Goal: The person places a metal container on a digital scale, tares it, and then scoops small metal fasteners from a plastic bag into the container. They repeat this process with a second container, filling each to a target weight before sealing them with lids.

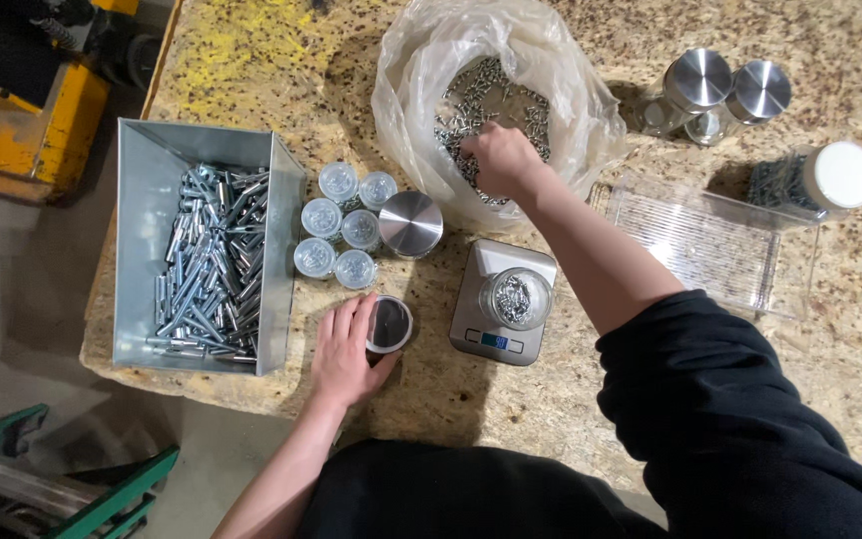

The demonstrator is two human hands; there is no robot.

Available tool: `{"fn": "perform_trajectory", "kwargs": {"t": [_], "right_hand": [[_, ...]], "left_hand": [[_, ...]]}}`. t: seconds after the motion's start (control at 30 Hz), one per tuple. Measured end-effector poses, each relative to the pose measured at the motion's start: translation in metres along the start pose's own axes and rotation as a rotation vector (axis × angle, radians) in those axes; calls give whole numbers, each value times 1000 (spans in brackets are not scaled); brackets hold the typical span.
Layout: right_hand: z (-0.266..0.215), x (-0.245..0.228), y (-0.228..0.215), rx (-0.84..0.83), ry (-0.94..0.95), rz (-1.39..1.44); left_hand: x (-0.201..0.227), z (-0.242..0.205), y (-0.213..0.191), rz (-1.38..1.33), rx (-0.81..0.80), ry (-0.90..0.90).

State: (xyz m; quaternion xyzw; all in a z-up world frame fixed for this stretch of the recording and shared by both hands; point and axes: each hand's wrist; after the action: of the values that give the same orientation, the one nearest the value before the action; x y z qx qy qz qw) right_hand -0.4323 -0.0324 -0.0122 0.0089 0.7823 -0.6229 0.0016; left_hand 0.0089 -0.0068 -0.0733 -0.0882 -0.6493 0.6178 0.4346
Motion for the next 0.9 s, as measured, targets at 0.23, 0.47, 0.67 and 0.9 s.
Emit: {"fn": "perform_trajectory", "kwargs": {"t": [0.23, 0.47, 0.67, 0.9], "right_hand": [[-9, 9, -1, 103, 71, 40], [-38, -19, -106, 65, 266, 402], [-35, 3, -97, 293, 163, 370], [-49, -1, -96, 274, 179, 406]], "left_hand": [[20, 6, -28, -18, -10, 4], [31, 12, -50, 114, -52, 77], [29, 12, -48, 132, -47, 94], [39, 13, -61, 124, -139, 42]]}}
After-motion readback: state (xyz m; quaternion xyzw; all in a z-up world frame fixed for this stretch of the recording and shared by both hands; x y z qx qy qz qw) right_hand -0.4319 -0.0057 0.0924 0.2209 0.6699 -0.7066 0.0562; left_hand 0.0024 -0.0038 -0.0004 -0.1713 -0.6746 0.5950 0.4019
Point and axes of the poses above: each hand's wrist, its own z-axis towards the middle knuckle, its own y-axis out of the palm, x = y × z, and after that the axes turned 11 degrees about -y, right-handed
